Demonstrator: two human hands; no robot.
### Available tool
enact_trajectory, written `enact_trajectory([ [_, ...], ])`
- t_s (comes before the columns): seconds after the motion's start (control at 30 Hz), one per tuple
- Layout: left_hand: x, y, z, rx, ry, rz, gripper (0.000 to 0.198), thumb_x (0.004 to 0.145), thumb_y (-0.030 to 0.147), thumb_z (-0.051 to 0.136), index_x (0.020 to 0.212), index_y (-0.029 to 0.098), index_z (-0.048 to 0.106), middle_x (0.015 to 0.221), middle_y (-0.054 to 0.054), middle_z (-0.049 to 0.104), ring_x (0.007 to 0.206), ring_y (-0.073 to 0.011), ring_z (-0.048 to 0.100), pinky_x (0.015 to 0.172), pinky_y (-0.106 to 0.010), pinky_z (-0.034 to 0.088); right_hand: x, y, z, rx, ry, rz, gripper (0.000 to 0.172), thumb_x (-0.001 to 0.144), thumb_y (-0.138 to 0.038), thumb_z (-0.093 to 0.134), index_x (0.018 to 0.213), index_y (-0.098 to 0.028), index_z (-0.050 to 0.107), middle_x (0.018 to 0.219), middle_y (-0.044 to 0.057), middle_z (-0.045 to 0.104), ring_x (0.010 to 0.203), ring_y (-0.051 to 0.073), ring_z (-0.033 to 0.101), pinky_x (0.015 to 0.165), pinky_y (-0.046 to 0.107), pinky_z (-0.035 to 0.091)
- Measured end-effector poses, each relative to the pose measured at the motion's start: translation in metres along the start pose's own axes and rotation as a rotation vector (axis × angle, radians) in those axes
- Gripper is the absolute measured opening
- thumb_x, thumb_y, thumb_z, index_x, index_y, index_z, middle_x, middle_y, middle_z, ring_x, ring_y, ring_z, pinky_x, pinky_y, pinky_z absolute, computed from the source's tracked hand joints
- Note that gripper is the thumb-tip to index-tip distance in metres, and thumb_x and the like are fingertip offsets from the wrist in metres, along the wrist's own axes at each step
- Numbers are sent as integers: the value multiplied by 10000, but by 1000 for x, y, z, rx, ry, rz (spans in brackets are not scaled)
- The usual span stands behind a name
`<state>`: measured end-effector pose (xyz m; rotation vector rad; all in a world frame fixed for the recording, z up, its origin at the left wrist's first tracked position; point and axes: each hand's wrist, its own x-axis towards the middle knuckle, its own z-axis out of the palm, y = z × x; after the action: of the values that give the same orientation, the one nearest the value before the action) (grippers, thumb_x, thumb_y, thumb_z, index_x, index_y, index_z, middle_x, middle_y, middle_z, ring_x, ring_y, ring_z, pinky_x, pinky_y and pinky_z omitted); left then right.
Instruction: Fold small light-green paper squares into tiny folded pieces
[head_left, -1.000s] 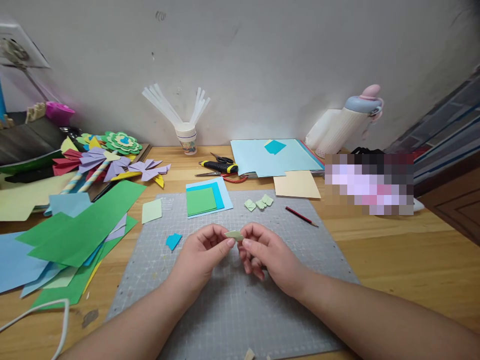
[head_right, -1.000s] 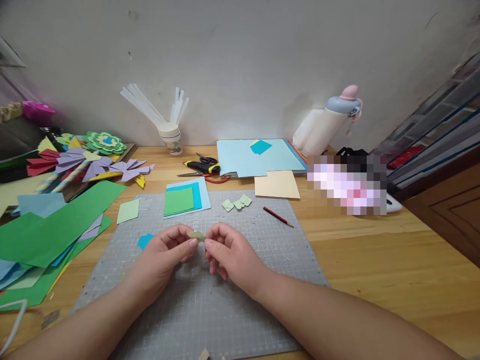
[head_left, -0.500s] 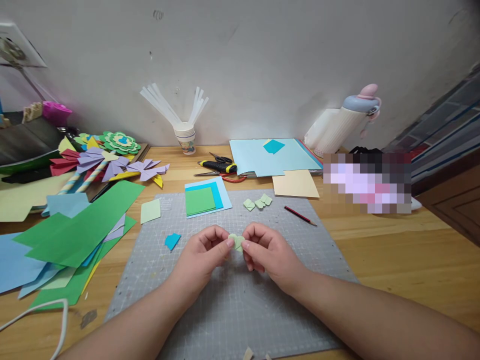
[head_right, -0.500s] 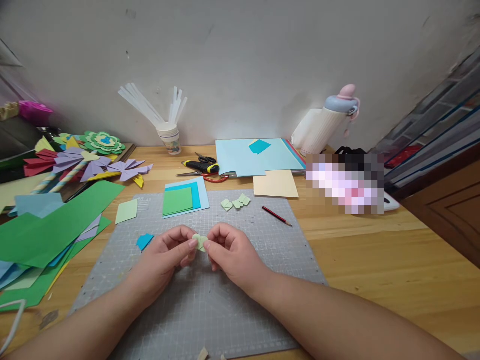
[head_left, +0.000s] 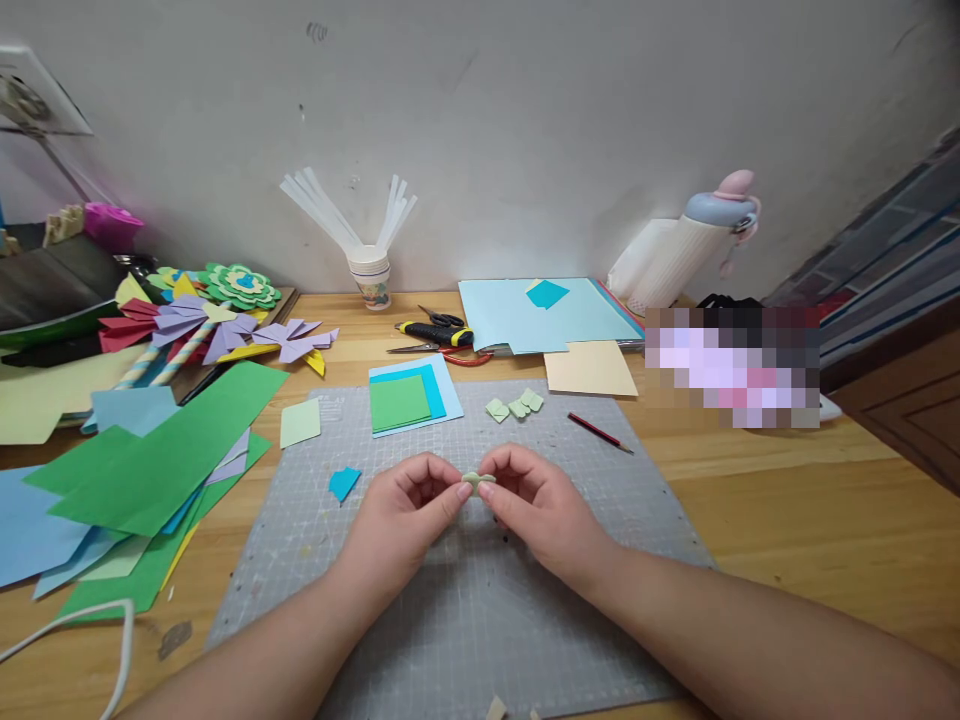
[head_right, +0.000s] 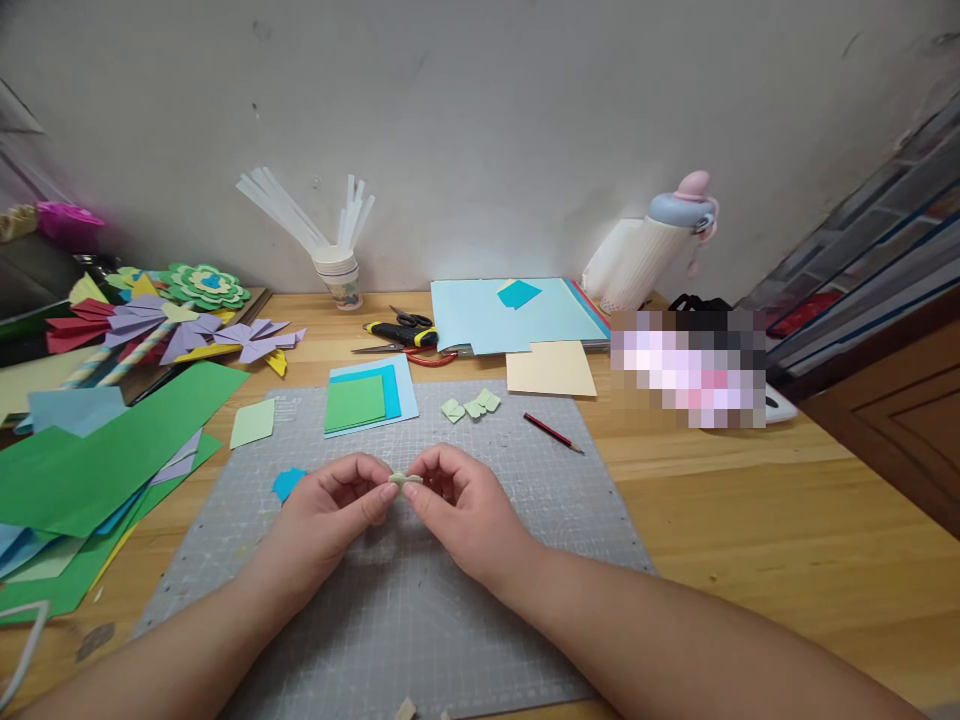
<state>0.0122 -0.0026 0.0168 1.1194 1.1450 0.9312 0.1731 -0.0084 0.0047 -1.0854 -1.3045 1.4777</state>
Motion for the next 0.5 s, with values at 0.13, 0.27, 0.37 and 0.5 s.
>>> enact_trajectory([
  [0.13,-1,-3,-1,55,25,67,173,715,306,691,737,163,596,651,29,562,595,-87,479,552,-195,374,-1,-1,0,-92,19,-64,137,825,-280,572,738,-189,519,651,-41,431,584,98,395,531,225,345],
  [0.27,-1,-7,-3,196,24,161,121,763,283,647,728,175,603,678,11,572,630,-110,496,590,-224,399,-1,-1,-1,-199,78,-168,55,796,-221,587,770,-204,542,793,-4,475,669,122,441,579,247,376],
  [0.37,-1,-7,-4,320,24,280,95,788,255,615,728,181,606,702,-3,573,645,-124,504,595,-240,408,-2,0,-1,-239,89,-220,42,790,-208,593,773,-211,554,812,2,480,685,130,457,579,251,383],
  [0.5,-3,-4,-4,412,56,445,67,787,214,607,728,183,609,740,-15,577,641,-125,513,564,-239,418,-3,0,0,-241,95,-278,52,796,-216,599,756,-209,568,773,0,484,698,138,471,589,256,384],
])
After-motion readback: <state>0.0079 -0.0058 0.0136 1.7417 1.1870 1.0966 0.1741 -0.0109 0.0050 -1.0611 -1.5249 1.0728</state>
